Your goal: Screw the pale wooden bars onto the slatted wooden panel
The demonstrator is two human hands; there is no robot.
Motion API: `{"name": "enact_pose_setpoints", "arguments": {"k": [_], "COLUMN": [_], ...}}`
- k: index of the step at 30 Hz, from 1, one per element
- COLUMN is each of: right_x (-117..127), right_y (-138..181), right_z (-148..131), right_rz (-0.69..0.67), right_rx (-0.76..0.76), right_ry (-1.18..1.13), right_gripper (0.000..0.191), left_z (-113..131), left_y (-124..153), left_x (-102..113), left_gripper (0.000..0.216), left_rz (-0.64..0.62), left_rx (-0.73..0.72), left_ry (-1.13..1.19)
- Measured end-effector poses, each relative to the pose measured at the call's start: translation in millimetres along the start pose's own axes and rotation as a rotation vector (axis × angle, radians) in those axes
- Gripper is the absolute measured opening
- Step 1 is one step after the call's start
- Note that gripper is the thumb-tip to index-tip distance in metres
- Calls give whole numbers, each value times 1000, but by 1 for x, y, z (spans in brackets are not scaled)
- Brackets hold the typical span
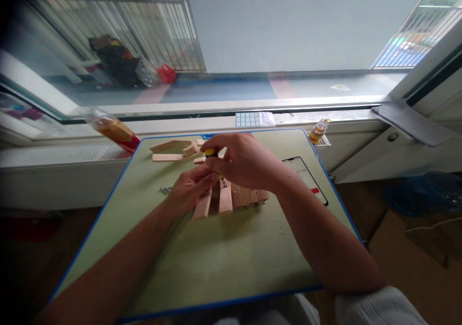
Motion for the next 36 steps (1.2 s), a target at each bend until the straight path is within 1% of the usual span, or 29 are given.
{"name": "enact_pose_setpoints", "arguments": {"k": [3,7,10,14,17,19,21,25,27,32,36], "right_x": [-1,-2,-4,-8,-11,-13,-14,-12,-10,-4,-1], "right_y": [-1,-1,-1,-1,-1,-2,-2,-2,-2,-1,0], "right_z": [1,-2,-1,3,4,4,4,8,10,6,-1], "right_rz": [12,24,52,108,118,116,123,144,135,76,26], "right_rx": [-33,-37,-75,-120,-116,-103,-99,-130,-138,-72,-23], "right_ry": [1,43,60,84,123,164,198,194,171,52,68], "right_gripper": [21,14,11,25,32,36,34,35,37,30,29], "left_z": [-2,-4,-8,-10,-10,-10,-10,-10,-11,-12,-9], "left_y": [0,0,-2,-6,-7,-7,-6,-5,-6,-6,-4], "left_x": [0,0,0,0,0,1,2,4,4,5,3], "left_gripper": [41,40,41,44,42,39,39,40,37,33,37], "left_rz": [-3,-8,-2,4,16,24,34,48,50,38,17], "left_rx": [18,-4,-18,-81,-122,-123,-110,-70,-61,-38,-20], "left_ry": [10,10,10,97,150,140,120,60,28,-10,-28]}}
Point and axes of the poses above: each hand's wrist, its own y-axis away from the middle knuckle, its own x-axis out of the back of the hand, z = x × y, the point moved 5 cm from there along -y, towards the middle knuckle, and after that the axes turned 14 degrees about x, right-handed, at the moved point
